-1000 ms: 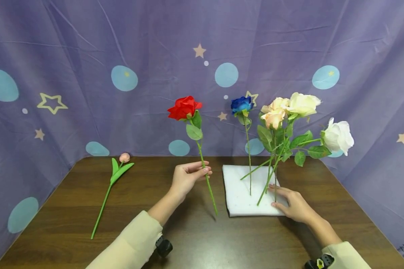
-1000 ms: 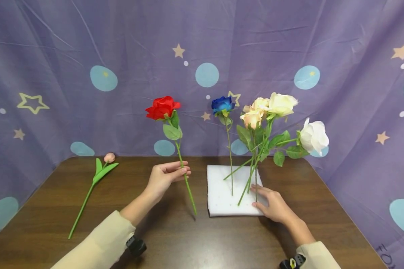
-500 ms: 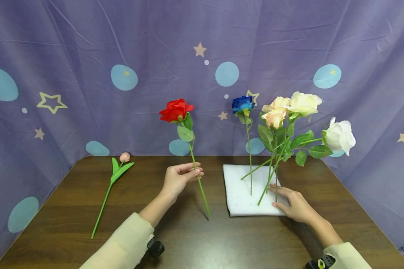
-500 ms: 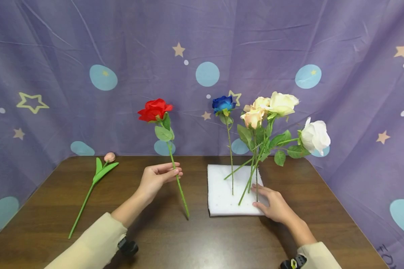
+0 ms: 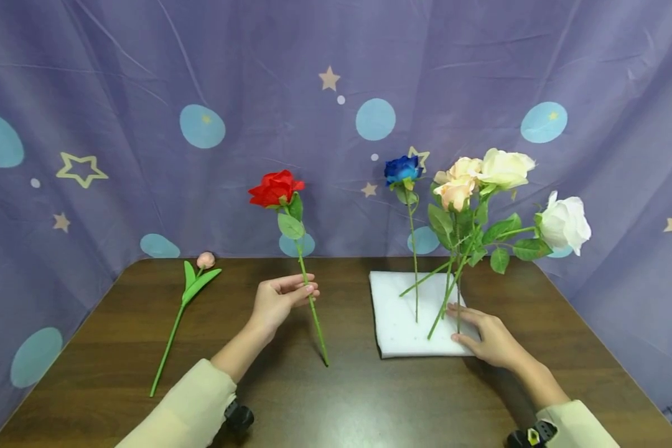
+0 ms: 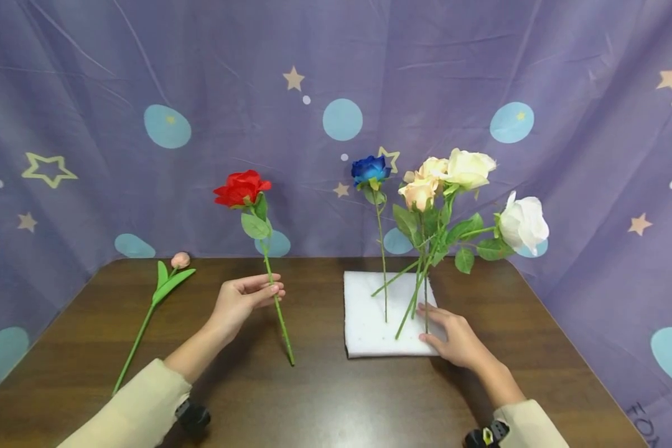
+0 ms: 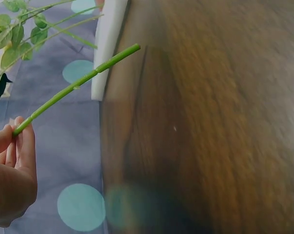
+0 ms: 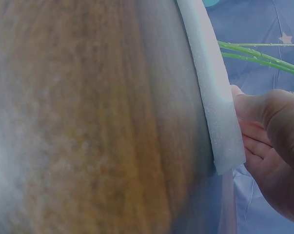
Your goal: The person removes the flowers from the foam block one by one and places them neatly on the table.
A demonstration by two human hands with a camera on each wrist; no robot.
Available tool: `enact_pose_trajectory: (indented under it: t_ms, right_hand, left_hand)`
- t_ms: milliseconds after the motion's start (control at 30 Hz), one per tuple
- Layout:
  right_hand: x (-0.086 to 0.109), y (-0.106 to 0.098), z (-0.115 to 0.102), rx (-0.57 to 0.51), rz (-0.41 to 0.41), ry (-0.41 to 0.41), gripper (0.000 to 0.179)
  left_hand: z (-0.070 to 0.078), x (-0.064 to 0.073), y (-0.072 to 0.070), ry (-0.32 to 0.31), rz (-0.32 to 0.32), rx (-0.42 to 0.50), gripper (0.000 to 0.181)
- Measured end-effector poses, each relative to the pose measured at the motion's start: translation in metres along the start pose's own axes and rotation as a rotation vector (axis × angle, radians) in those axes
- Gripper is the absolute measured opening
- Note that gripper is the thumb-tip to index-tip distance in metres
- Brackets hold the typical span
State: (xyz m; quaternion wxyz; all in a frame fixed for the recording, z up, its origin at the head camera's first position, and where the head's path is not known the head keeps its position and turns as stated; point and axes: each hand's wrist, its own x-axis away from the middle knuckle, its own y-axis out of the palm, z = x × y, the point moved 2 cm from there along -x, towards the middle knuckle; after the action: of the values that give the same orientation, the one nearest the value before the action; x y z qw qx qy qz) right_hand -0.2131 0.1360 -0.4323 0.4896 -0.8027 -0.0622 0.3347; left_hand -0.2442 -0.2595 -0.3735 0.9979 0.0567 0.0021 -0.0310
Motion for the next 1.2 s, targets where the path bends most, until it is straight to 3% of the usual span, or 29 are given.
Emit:
enact_pose_trajectory:
  t_ms: [433, 733, 1200]
  right_hand:
    - [-0.005, -0.002, 0.000, 0.018, -0.005, 0.004, 0.043]
    - [-0.002, 0.000, 0.001, 0.022, -0.014, 0.011, 0.043]
    - [0.000, 0.000, -0.001, 0.022, 0.006, 0.003, 0.042]
  left_hand:
    - [0.004, 0.007, -0.030, -0.005, 0.019, -0.080, 0.039]
    - [0.001, 0.015, -0.051, -0.049, 0.032, -0.168, 0.040]
    - [-0.004, 0.026, -0.085, -0.094, 0.033, -0.225, 0.042]
